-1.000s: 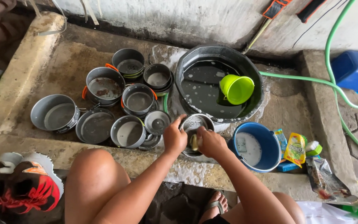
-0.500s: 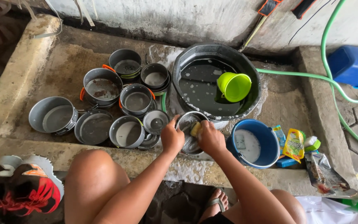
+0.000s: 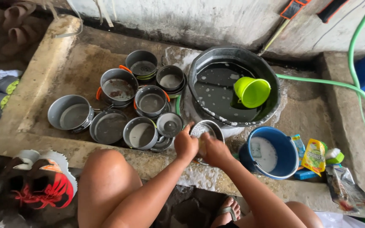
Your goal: The person is washing a set of nesting camping cookware by scrubbing each piece with a sponge and rinsing them with water in a basin.
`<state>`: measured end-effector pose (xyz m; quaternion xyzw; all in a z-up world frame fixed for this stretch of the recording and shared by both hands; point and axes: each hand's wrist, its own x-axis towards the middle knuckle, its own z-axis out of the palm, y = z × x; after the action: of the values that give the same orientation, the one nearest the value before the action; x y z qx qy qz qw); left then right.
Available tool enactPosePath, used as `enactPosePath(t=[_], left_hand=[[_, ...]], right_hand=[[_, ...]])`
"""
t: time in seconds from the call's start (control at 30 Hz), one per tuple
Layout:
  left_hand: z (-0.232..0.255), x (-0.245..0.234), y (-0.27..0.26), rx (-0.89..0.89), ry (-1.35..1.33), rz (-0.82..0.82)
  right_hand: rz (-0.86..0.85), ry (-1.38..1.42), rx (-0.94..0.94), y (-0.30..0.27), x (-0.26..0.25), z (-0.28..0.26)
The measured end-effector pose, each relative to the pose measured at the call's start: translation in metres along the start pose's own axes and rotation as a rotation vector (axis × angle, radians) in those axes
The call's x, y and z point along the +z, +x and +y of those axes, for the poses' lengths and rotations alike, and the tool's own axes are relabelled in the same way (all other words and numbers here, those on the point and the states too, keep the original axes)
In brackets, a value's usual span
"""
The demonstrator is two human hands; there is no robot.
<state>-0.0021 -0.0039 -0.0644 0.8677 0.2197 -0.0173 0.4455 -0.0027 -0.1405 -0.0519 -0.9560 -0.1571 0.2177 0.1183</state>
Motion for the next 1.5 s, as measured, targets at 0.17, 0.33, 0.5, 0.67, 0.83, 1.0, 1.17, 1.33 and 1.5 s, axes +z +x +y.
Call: enactPosePath(t=[0.17,0.33,0.5,0.67,0.83,1.0,1.17,1.33,1.5], left_hand=[[-0.006,0.002,0.0,-0.013,-0.022,0.006],[-0.014,0.013,0.004,-0.037,-0.031,0.012],[-0.023,0.005,0.007,-0.086,-0.064,-0.027],[-0.021,0.002,0.013,-0.07,-0.042,-0.024],[-0.013,-0.006,0.003,-0.08,-0.041,-0.088],[-0.026,0.002,0.007,-0.079,-0.073,-0.078],[-0.011,-0.009,0.0,-0.068,-0.065,-0.077],[-0.026,0.005,0.002,-0.093,-0.055,-0.118],[-0.06,0.034,0.01,-0.249,-0.103,-0.147]], right_hand=[[-0.001,0.107,-0.033,0.012,0.011,0.013],[0.117,-0.007,0.133,0.011,0.001,0.004],[-0.069,0.237,-0.066,0.011,0.03,-0.01],[-0.084,0.069,0.035,0.014,-0.002,0.007],[0.156,-0.09,0.02,0.021,0.019,0.016],[-0.084,0.227,-0.015,0.023,0.033,0.001],[-0.024,-0.051,0.136,0.017,0.009,0.007],[0.0,0.172,0.149,0.019,0.027,0.007],[-0.149,0.447,0.039,0.007,0.006,-0.01]])
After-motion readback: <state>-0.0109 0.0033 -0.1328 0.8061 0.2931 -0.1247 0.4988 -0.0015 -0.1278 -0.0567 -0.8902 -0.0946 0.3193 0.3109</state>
